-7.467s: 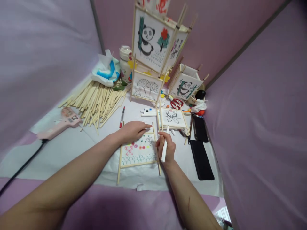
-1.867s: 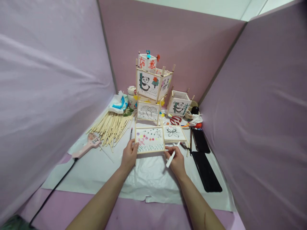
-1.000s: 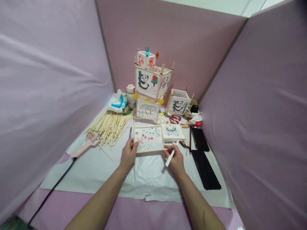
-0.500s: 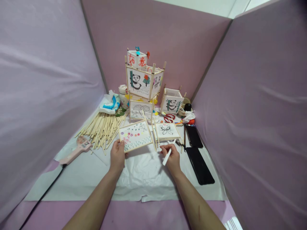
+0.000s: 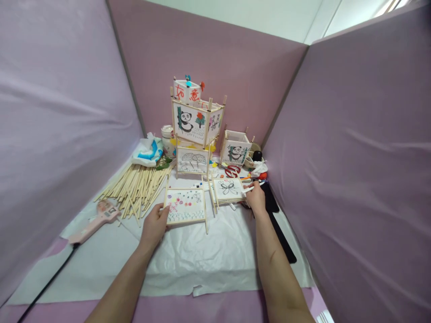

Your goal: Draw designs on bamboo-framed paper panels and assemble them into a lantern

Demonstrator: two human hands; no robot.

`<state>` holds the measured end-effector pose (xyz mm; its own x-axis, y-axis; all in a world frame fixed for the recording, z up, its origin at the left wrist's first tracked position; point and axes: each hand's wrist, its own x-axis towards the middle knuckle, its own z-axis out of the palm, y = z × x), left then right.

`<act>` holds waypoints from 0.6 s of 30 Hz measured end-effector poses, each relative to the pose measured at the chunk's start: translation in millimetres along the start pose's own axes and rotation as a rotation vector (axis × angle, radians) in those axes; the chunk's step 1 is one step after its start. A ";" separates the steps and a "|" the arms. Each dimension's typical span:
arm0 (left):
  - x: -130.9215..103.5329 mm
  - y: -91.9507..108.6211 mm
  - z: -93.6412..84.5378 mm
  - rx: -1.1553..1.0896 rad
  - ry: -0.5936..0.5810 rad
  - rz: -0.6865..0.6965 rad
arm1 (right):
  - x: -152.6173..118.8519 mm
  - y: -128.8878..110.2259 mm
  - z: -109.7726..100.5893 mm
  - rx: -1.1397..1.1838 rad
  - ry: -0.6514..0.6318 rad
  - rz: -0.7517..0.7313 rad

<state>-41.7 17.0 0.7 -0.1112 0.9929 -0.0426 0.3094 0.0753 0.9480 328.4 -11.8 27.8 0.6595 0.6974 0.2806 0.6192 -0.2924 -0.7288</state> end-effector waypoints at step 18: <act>-3.1 9.0 1.9 0.221 0.030 0.078 | 20.5 10.9 14.8 0.100 -0.022 0.067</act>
<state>-36.8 14.7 8.8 -0.1065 0.9935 0.0406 0.5167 0.0204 0.8559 342.3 9.0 16.3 0.6881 0.6927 0.2162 0.5278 -0.2732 -0.8042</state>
